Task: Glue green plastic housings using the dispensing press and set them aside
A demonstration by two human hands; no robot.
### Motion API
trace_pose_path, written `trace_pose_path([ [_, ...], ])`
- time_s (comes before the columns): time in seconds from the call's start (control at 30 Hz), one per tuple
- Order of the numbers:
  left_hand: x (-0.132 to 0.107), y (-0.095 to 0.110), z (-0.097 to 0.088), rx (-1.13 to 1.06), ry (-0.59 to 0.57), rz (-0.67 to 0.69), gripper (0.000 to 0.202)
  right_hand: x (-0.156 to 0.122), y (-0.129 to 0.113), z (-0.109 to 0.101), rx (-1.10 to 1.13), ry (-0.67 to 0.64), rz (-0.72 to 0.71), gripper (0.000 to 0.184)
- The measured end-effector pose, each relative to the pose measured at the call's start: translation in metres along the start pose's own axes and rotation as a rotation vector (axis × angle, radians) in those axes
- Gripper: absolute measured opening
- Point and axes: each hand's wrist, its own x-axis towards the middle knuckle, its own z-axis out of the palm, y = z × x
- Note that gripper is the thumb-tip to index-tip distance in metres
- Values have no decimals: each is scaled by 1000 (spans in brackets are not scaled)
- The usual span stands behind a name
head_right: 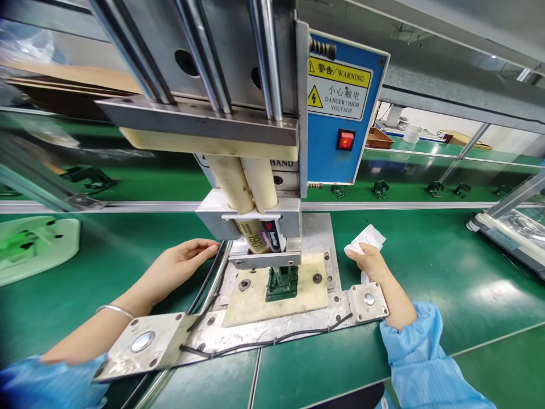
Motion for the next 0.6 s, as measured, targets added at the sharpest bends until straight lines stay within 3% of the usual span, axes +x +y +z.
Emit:
trace_pose_path([
  [0.6, 0, 0, 0, -18, -15, 5, 74, -2, -4, 0, 17, -10, 4, 61],
])
